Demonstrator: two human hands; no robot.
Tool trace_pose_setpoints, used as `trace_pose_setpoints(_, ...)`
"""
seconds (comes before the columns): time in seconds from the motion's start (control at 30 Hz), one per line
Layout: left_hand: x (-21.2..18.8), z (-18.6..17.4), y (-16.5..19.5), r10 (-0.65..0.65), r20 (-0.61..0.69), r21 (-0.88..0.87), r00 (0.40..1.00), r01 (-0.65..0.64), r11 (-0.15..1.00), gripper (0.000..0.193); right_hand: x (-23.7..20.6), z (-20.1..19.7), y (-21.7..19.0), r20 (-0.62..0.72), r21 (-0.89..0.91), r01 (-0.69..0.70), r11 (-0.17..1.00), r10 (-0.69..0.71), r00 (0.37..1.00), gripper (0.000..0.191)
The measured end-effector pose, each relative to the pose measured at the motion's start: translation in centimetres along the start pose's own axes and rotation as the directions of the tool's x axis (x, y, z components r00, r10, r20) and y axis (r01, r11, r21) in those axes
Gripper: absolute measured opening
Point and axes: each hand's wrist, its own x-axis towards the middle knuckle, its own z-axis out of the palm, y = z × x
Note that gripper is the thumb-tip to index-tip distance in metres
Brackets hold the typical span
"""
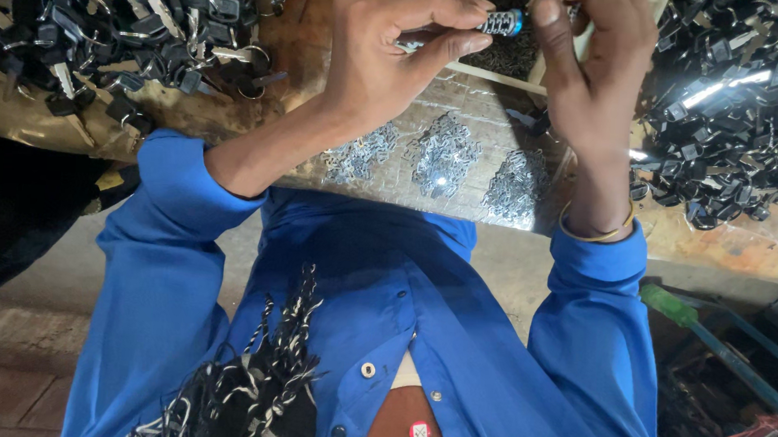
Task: The person assembles padlocks at a workbench. They pick small metal pin tumblers and springs from a compartment tray, insert them one at a time into a padlock body held in their hands, and press the parts into place, repeating the cycle for successive padlock bodies.
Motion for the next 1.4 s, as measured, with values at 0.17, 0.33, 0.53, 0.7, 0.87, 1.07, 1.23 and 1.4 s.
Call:
trace_pose_setpoints(0.17,0.1,0.0,0.4,-0.008,0.007,0.003,1.000,0.008,1.000,0.014,-0.1,0.4,-0.4,0.074,0.320,-0.215,0.923,0.202,0.977,0.007)
trace_pose_setpoints(0.33,0.3,0.0,0.6,0.006,0.005,0.048,1.000,-0.006,0.999,0.013,-0.1,0.8,-0.6,0.068,0.326,-0.147,0.934,0.132,0.989,0.008)
trace_pose_setpoints(0.53,0.4,-0.1,0.5,0.036,0.021,0.051,0.999,-0.037,0.998,0.013,0.1,0.4,-1.6,0.055,0.057,0.023,0.998,-0.026,0.998,0.004)
trace_pose_setpoints(0.7,0.4,-0.1,0.4,0.051,0.017,0.070,0.999,-0.052,0.996,0.012,0.7,0.4,-2.3,0.072,-0.197,0.274,0.941,-0.265,0.962,0.010)
trace_pose_setpoints(0.87,0.5,-0.1,0.3,0.039,0.000,0.052,0.999,-0.039,0.998,0.013,1.4,-0.7,-2.4,0.114,-0.200,0.284,0.938,-0.266,0.957,0.016)
trace_pose_setpoints(1.07,0.5,0.0,0.2,0.029,-0.005,0.045,1.000,-0.028,0.999,0.014,1.4,0.3,-1.3,0.076,-0.604,0.304,0.737,-0.326,0.942,0.020)
trace_pose_setpoints(1.23,0.5,0.0,0.2,0.017,0.002,0.027,1.000,-0.017,0.999,0.013,1.0,-0.2,-0.2,0.047,-0.490,0.238,0.838,-0.247,0.968,0.015)
trace_pose_setpoints(1.4,0.5,-0.1,0.1,0.044,0.016,0.043,0.999,-0.044,0.998,0.013,0.9,-0.8,0.2,-0.049,-0.341,0.198,0.919,-0.227,0.973,0.010)
